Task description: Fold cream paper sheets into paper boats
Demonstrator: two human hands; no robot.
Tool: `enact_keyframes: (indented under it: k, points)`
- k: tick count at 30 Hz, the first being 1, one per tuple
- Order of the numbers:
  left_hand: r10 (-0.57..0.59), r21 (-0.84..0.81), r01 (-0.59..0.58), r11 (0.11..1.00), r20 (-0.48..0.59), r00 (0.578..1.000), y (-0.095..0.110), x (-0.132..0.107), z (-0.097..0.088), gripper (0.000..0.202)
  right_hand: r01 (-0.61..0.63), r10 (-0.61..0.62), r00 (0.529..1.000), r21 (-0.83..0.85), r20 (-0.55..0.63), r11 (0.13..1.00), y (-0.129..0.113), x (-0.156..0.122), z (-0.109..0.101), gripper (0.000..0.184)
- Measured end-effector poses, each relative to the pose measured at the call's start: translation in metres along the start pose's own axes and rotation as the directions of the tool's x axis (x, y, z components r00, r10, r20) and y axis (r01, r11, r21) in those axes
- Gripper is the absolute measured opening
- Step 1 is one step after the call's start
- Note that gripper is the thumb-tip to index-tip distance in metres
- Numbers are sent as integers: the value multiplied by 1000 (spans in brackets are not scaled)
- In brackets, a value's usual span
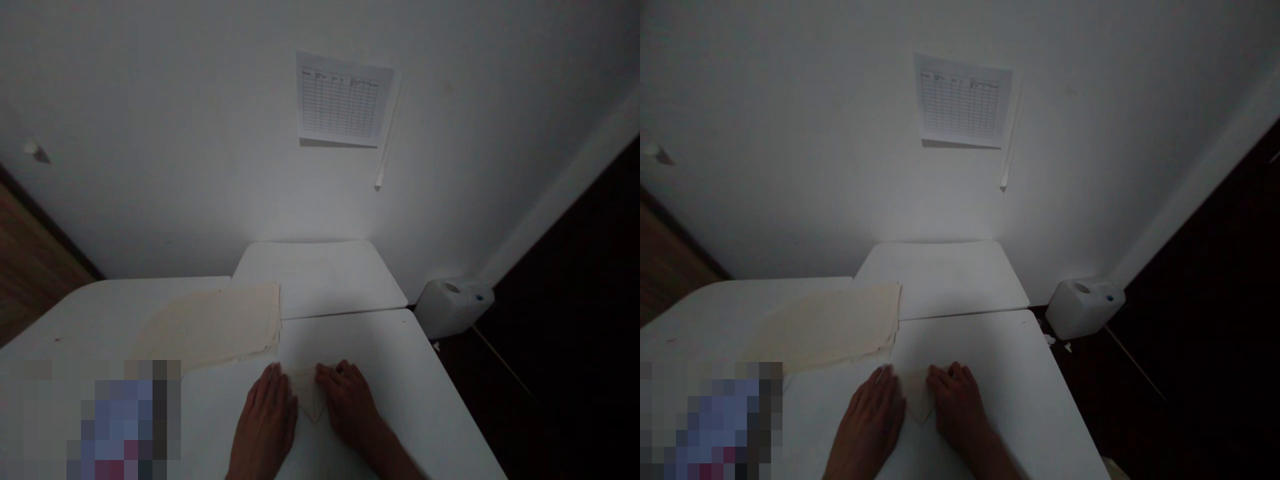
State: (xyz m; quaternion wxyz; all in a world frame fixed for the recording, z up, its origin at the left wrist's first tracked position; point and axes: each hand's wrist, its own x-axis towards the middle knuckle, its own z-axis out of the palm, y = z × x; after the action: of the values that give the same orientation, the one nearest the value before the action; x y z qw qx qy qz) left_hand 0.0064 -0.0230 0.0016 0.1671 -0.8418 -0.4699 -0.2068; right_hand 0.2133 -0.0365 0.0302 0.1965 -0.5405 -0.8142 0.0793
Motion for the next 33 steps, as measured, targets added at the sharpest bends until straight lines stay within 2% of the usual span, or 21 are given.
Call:
enact_keyframes:
  k: [3,6,11,17,22,26,30,33]
  points:
    - [176,-91,-176,980,1,984,4,7,-2,40,-14,14,1000,-19,-1,1000,0,0,3,42]
    - [252,-201,-236,951,57,966,7,11,-5,46,-24,23,999,-29,-23,999,0,-1,7,44]
    - [221,-280,-191,941,83,972,7,11,-2,49,-79,72,993,-75,-94,994,4,-6,11,32]
    - [190,-313,-156,937,83,978,9,10,-1,48,-173,145,971,-142,-191,975,21,-19,6,23]
    - [121,-357,-89,930,68,990,6,15,10,35,-162,126,965,-146,-232,976,32,-26,4,25]
    - [34,-415,0,910,75,997,-4,27,18,25,-181,143,955,-128,-261,975,32,-20,4,21]
    - [20,-444,44,895,138,990,-11,37,12,20,-215,189,958,-105,-215,971,32,-9,-4,13]
    - [-14,-384,89,919,194,981,-14,39,5,24,-174,166,977,-51,-134,983,36,-2,-12,20]
